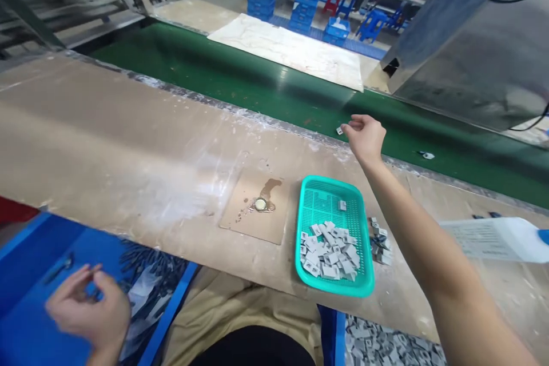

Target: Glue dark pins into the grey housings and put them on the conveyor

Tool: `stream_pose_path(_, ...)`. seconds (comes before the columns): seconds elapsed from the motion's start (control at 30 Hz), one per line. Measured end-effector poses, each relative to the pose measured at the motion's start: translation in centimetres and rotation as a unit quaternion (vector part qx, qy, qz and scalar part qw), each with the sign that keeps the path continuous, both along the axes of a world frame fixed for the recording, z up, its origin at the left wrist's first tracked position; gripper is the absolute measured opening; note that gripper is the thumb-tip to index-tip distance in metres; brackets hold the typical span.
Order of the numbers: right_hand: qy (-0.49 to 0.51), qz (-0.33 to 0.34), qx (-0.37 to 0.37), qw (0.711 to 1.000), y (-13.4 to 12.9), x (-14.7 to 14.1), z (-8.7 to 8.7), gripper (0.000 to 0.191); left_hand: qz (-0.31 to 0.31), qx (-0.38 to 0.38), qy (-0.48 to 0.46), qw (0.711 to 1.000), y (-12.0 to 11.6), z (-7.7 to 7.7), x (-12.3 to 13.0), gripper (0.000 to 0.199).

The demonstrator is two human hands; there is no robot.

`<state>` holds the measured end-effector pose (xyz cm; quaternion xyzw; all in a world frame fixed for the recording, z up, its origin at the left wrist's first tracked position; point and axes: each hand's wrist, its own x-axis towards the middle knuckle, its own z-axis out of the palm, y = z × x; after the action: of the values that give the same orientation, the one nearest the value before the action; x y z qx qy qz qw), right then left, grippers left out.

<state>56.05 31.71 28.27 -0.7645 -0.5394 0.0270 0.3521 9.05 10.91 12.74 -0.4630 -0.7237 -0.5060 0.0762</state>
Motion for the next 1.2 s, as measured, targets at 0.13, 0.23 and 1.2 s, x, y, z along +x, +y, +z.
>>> stream_pose_path(0.13,-0.089,0.090,-0.117,0.985,-8.8,-1.2,-0.6,0.020,-0.246,-0.250,0.096,0.932,-4.6,-9.5,-4.1,0.039)
stream_pose_path(0.23,-0.202,0.170,-0.216,0.940,-15.1,-2.8,-2.9,0.032,-0.321,-0.281,0.131,0.895,-5.8,-13.5,-5.3,0.045)
stream_pose_path(1.2,-0.048,0.404,-0.079,0.910,-11.5,-13.0,-6.0,0.020,-0.218,-0.472,-0.053,0.853,-2.5,-5.5,-5.2,0.026)
